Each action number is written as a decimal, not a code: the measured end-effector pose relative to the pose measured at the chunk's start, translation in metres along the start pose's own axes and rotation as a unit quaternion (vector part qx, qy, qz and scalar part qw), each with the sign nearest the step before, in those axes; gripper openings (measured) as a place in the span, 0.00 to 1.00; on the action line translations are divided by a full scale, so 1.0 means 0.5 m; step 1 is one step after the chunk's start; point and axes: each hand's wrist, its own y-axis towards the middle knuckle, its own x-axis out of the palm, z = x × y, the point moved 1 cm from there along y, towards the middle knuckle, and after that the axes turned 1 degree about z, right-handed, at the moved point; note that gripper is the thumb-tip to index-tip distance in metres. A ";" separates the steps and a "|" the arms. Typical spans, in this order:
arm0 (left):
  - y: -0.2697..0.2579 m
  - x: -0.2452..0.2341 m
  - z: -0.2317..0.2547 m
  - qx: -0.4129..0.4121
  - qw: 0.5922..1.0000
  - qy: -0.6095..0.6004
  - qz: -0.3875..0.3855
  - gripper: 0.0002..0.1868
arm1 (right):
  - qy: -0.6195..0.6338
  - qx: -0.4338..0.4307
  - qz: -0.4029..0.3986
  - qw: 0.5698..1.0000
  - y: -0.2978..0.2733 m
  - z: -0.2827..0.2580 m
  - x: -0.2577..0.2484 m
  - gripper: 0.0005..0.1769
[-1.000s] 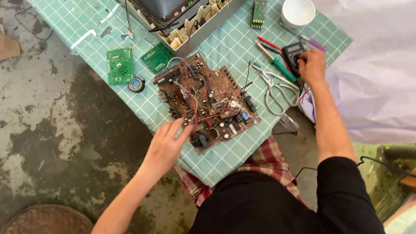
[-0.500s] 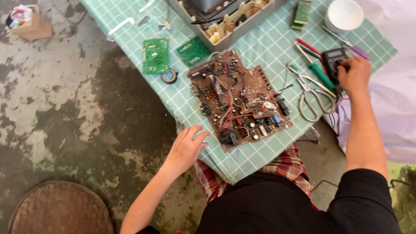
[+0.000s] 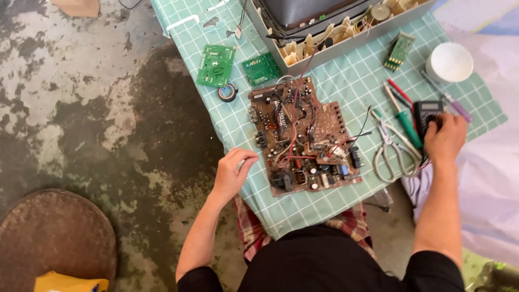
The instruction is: The person works on a circuit board placed on a green cutting mat, using a roll of black electrical tape to wrap and secure wires connected to the board. They manipulate the tape and wires with their hands, occasionally adjusting the board's position on the table.
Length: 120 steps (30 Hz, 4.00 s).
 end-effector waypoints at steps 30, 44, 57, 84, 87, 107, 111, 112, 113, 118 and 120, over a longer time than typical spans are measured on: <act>0.256 0.204 -0.007 -0.120 0.969 -0.106 0.188 0.05 | 0.352 -0.346 -0.063 0.867 0.258 -0.674 -0.129 0.22; 0.230 0.123 -0.137 -0.137 0.964 -0.057 0.220 0.04 | 0.355 -0.338 -0.180 0.852 0.287 -0.730 -0.139 0.13; 0.280 0.111 -0.415 -0.123 0.844 0.501 0.148 0.09 | 0.363 -0.313 -0.111 0.870 0.213 -0.669 -0.126 0.21; -0.007 0.059 0.113 -0.181 0.911 -0.371 -0.009 0.16 | 0.605 -0.183 -0.277 0.724 -0.013 -0.773 -0.248 0.18; -0.056 0.105 0.089 -0.195 0.891 -0.411 0.011 0.21 | 0.615 -0.147 -0.301 0.714 -0.025 -0.762 -0.252 0.15; -0.049 0.160 0.165 -0.157 0.903 -0.390 0.086 0.28 | 0.693 -0.087 -0.297 0.651 -0.070 -0.717 -0.232 0.22; -0.048 0.179 0.164 -0.153 0.909 -0.372 0.112 0.28 | 0.684 -0.119 -0.262 0.670 -0.058 -0.731 -0.265 0.28; -0.044 0.180 0.168 -0.153 0.909 -0.372 0.111 0.28 | 0.685 -0.119 -0.262 0.670 -0.063 -0.730 -0.265 0.28; -0.040 0.181 0.172 -0.156 0.906 -0.374 0.118 0.27 | 0.684 -0.109 -0.256 0.675 -0.069 -0.728 -0.265 0.26; -0.027 0.190 0.177 -0.173 0.887 -0.410 0.128 0.21 | 0.620 -0.141 -0.218 0.741 -0.071 -0.699 -0.255 0.15; -0.020 0.185 0.177 -0.187 0.883 -0.412 0.126 0.18 | 0.605 -0.167 -0.220 0.747 -0.071 -0.698 -0.256 0.12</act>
